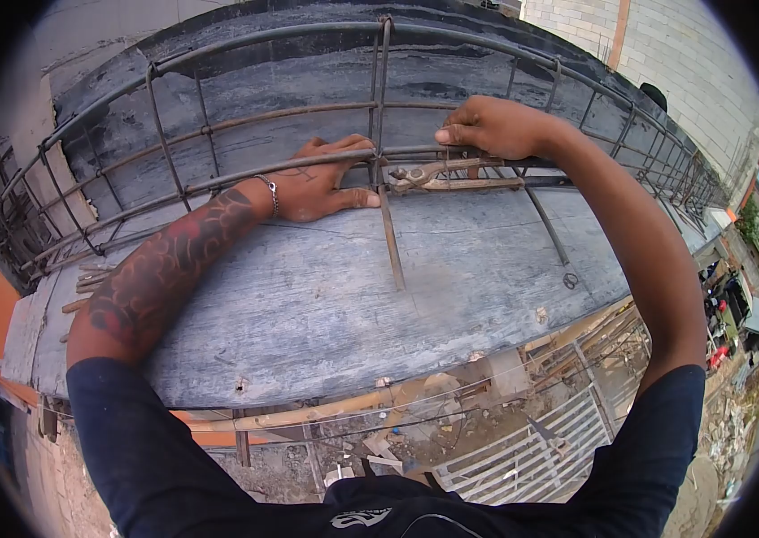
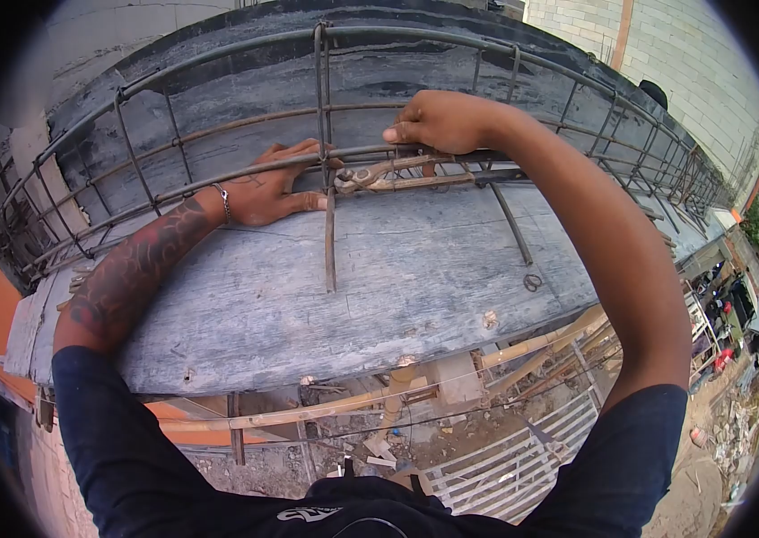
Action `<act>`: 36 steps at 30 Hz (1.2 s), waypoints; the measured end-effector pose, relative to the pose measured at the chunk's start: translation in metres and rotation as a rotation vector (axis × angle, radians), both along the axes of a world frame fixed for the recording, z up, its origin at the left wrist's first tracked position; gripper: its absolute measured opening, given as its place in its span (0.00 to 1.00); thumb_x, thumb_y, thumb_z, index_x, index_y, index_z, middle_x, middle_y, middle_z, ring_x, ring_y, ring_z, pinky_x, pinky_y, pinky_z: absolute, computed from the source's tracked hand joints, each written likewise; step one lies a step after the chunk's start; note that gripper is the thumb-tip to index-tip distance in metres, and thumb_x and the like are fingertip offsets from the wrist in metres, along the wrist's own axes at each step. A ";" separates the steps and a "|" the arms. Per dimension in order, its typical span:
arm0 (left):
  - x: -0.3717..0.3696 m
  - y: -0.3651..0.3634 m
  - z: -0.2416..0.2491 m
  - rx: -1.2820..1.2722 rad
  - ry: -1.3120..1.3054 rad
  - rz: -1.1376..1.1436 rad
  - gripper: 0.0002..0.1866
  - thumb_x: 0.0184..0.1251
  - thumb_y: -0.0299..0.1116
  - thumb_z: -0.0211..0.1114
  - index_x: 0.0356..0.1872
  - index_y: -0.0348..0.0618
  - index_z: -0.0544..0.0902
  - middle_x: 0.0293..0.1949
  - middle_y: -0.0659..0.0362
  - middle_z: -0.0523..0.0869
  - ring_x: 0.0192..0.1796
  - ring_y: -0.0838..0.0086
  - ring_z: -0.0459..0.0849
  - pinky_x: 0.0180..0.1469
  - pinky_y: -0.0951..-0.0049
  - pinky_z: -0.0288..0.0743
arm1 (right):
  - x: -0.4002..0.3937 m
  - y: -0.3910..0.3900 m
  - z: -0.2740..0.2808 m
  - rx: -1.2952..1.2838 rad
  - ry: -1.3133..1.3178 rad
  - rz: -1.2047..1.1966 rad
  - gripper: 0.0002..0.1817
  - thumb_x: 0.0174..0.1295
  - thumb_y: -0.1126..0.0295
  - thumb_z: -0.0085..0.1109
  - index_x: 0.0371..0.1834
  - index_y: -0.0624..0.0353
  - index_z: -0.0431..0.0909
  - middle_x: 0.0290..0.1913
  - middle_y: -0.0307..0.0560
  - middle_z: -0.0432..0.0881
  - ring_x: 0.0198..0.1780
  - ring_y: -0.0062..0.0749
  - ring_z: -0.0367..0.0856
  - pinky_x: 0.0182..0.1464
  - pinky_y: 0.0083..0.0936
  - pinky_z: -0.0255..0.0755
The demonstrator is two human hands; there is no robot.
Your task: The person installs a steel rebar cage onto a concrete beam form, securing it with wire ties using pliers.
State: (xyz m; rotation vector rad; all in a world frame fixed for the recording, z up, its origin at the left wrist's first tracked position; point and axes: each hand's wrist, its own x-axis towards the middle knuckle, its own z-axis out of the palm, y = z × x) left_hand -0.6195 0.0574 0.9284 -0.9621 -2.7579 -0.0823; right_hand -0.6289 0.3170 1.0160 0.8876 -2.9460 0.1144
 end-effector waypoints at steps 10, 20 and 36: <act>0.004 0.001 0.003 0.004 -0.006 0.024 0.46 0.59 0.72 0.43 0.68 0.45 0.59 0.68 0.49 0.59 0.69 0.46 0.56 0.70 0.48 0.51 | 0.061 -0.018 0.011 0.200 0.392 0.204 0.10 0.51 0.66 0.66 0.31 0.59 0.80 0.34 0.46 0.81 0.40 0.38 0.80 0.42 0.33 0.72; 0.000 0.001 -0.003 0.040 0.021 -0.013 0.36 0.63 0.66 0.45 0.64 0.51 0.66 0.65 0.53 0.64 0.71 0.56 0.56 0.72 0.50 0.46 | 0.111 0.026 -0.048 0.074 0.829 0.374 0.13 0.46 0.64 0.69 0.32 0.56 0.79 0.36 0.42 0.81 0.38 0.30 0.81 0.39 0.28 0.75; 0.002 0.002 0.005 -0.019 0.016 0.008 0.45 0.62 0.69 0.43 0.67 0.39 0.59 0.66 0.50 0.62 0.69 0.55 0.60 0.72 0.54 0.50 | 0.101 0.027 -0.034 0.289 0.415 -0.100 0.17 0.66 0.56 0.51 0.38 0.62 0.73 0.20 0.50 0.78 0.28 0.44 0.81 0.32 0.37 0.73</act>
